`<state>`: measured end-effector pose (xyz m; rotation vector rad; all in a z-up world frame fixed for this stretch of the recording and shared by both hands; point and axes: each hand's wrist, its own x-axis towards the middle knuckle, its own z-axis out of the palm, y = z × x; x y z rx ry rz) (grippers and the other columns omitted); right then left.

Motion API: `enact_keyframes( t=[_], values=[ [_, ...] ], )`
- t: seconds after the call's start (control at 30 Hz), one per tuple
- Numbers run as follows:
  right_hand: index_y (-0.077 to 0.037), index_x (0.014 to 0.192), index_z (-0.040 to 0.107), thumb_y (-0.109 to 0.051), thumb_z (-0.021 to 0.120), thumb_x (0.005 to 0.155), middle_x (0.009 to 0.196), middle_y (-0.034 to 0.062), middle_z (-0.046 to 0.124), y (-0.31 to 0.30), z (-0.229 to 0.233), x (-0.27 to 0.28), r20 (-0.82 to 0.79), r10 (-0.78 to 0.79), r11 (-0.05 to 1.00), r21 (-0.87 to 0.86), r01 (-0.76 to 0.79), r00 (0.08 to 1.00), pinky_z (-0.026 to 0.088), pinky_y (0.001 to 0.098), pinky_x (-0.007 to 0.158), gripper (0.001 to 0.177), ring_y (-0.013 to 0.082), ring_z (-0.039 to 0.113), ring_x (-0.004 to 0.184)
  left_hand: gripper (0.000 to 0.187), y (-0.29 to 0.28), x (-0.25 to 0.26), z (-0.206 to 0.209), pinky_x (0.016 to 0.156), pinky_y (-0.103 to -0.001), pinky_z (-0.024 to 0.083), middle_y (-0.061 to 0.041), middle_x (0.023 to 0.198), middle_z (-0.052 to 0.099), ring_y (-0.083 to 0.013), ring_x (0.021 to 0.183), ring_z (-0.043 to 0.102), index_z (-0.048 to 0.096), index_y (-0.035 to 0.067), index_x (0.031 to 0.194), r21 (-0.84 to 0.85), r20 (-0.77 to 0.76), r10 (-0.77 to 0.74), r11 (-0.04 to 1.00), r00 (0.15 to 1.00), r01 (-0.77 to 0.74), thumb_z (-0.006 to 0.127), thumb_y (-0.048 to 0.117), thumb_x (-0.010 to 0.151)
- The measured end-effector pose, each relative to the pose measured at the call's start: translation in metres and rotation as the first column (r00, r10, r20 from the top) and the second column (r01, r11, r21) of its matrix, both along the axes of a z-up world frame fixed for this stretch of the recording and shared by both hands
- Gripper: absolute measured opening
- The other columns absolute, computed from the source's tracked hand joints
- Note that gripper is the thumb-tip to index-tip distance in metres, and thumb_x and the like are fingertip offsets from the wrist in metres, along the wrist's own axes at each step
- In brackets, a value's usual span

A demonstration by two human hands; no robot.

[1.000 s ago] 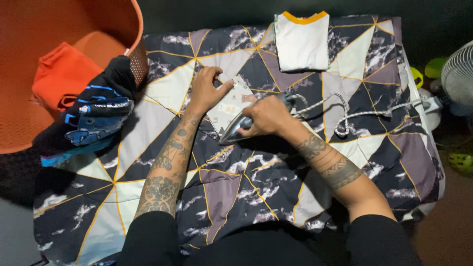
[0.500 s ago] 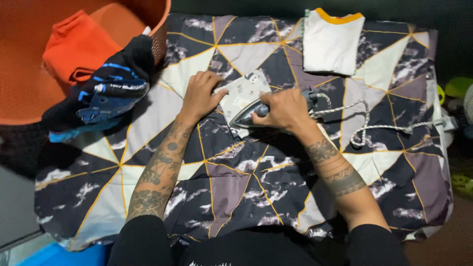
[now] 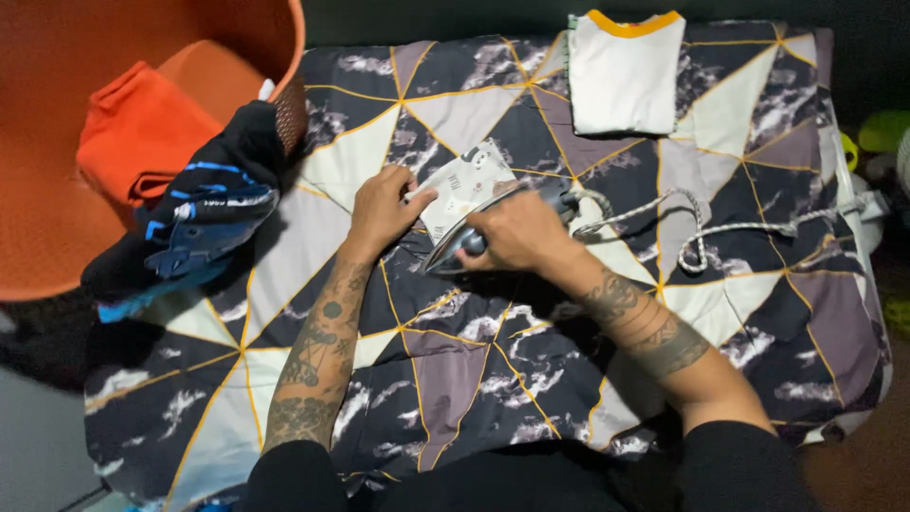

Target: Iron a small piece of patterned cloth and an orange garment on an ironing board.

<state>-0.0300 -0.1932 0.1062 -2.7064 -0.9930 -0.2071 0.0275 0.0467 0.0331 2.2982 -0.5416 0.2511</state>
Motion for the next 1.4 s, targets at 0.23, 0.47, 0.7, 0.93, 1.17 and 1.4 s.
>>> enact_keyframes(
  t=[0.23,0.47,0.7,0.93,1.17,1.4],
  values=[
    [-0.017,0.081,0.079,-0.063,0.076,0.073,0.060,0.0142,0.067,-0.061,0.004,0.033,0.022,-0.273,0.961,-0.031,0.273,0.962,0.052,0.0478,0.050,0.047,0.0369,0.067,0.056,0.030,-0.003,-0.002,-0.007,0.059,-0.035,0.049,-0.008,0.076,0.069,-0.0217,0.062,0.063,0.063,0.004,0.098,-0.242,-0.207,-0.006,0.969,0.978,-0.045,0.077,0.030,0.091],
    [-0.021,0.086,0.081,-0.061,0.077,0.077,0.059,0.0126,0.066,-0.049,0.006,0.028,0.011,-0.294,0.956,0.023,0.293,0.956,0.053,0.0457,0.052,0.041,0.0354,0.066,0.055,0.034,-0.004,0.001,-0.028,0.063,-0.038,0.052,-0.014,0.091,0.073,-0.0267,0.069,0.070,0.056,0.008,0.127,-0.252,-0.158,0.021,0.966,0.987,-0.061,0.067,0.026,0.100],
    [-0.019,0.075,0.077,-0.058,0.075,0.072,0.051,0.0109,0.062,0.020,0.007,0.001,0.052,-0.043,0.999,0.007,0.043,0.998,0.050,0.0450,0.046,0.038,0.0331,0.064,0.047,0.033,-0.003,-0.001,-0.023,0.062,-0.042,0.051,-0.012,0.078,0.068,-0.0288,0.067,0.069,0.058,0.011,0.126,-0.196,-0.203,0.069,0.974,0.977,-0.110,0.066,0.027,0.099],
    [-0.014,0.068,0.069,-0.053,0.073,0.081,0.056,0.0108,0.063,0.046,0.001,-0.015,0.099,0.082,0.992,0.085,-0.091,0.992,0.052,0.0426,0.052,0.042,0.0300,0.064,0.051,0.033,-0.004,-0.001,-0.026,0.062,-0.042,0.050,-0.010,0.075,0.067,-0.0292,0.068,0.067,0.060,0.011,0.124,-0.177,-0.171,0.102,0.975,0.980,-0.133,0.067,0.027,0.097],
    [-0.014,0.071,0.073,-0.056,0.072,0.080,0.060,0.0103,0.067,0.004,0.010,0.012,0.115,0.080,0.994,0.068,-0.089,0.990,0.054,0.0467,0.059,0.043,0.0318,0.067,0.056,0.037,-0.004,-0.002,-0.023,0.065,-0.045,0.051,-0.013,0.079,0.068,-0.0335,0.074,0.069,0.059,0.012,0.124,-0.168,-0.178,0.098,0.977,0.979,-0.129,0.070,0.032,0.095],
    [-0.016,0.083,0.081,-0.067,0.074,0.076,0.065,0.0166,0.069,-0.030,0.008,0.035,0.026,-0.314,0.943,-0.104,0.315,0.949,0.053,0.0486,0.054,0.052,0.0380,0.069,0.062,0.039,-0.001,0.002,-0.039,0.072,-0.047,0.054,-0.018,0.093,0.072,-0.0379,0.090,0.071,0.058,0.013,0.126,-0.201,-0.084,0.077,0.975,0.994,-0.093,0.070,0.034,0.096]
  ],
)
